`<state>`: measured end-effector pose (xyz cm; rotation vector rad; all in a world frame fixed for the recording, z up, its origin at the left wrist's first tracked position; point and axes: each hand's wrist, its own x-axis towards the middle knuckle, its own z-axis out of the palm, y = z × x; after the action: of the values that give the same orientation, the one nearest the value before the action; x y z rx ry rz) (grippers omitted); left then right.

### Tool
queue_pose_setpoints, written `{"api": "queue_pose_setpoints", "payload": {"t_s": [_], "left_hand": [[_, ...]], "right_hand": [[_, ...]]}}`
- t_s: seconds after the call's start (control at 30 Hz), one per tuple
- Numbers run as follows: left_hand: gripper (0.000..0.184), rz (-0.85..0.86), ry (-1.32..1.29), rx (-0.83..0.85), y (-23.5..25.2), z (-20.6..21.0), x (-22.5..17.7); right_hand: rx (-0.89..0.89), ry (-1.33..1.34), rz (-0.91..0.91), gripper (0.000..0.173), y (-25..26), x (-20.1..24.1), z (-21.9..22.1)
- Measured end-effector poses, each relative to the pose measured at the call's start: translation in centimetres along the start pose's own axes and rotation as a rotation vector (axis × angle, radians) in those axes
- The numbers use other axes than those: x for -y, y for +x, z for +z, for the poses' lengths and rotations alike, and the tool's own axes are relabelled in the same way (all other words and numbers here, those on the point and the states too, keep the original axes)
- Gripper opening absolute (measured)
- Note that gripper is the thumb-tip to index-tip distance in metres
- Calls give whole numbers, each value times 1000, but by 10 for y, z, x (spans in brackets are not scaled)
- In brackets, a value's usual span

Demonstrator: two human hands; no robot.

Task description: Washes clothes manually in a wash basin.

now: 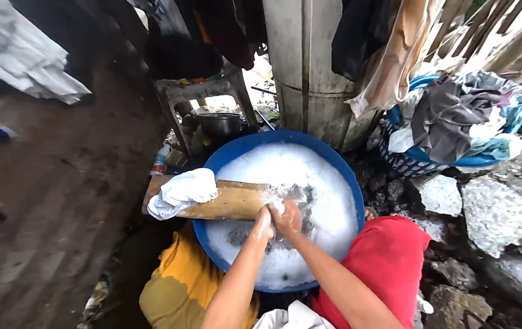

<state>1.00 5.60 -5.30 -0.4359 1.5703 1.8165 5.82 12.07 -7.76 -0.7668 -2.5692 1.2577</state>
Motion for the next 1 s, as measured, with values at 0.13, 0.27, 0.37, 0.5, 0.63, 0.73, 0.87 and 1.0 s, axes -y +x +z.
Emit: {"api": "queue_pose_setpoints", "payload": {"t_s": [0.13,0.27,0.37,0.5,0.63,0.73,0.87,1.0], "left_hand": [[41,38,-189,199,-13,-18,-28],[38,163,-395,124,-9,-21,-46],[22,177,-577,19,-26,-4,-56],[37,213,-345,137,-57,4,-74],[53,481,424,360,-52,-15,-78],[68,585,593,411,-38,-14,-64],[55,558,553,386,-31,-16,-50],[32,451,473,347,-46,-9,-55]], "right_hand": [[88,17,304,43,27,-33,-25],[207,582,49,38,9,2,-31],[268,506,-89,67,-3,26,-37],[147,308,-74,36,7,40,-59],[247,604,-27,34,20,49,-88],[314,782,46,18,29,45,-100],[430,834,159,26,31,34,-112],[530,733,66,34,32,32,-121]]}}
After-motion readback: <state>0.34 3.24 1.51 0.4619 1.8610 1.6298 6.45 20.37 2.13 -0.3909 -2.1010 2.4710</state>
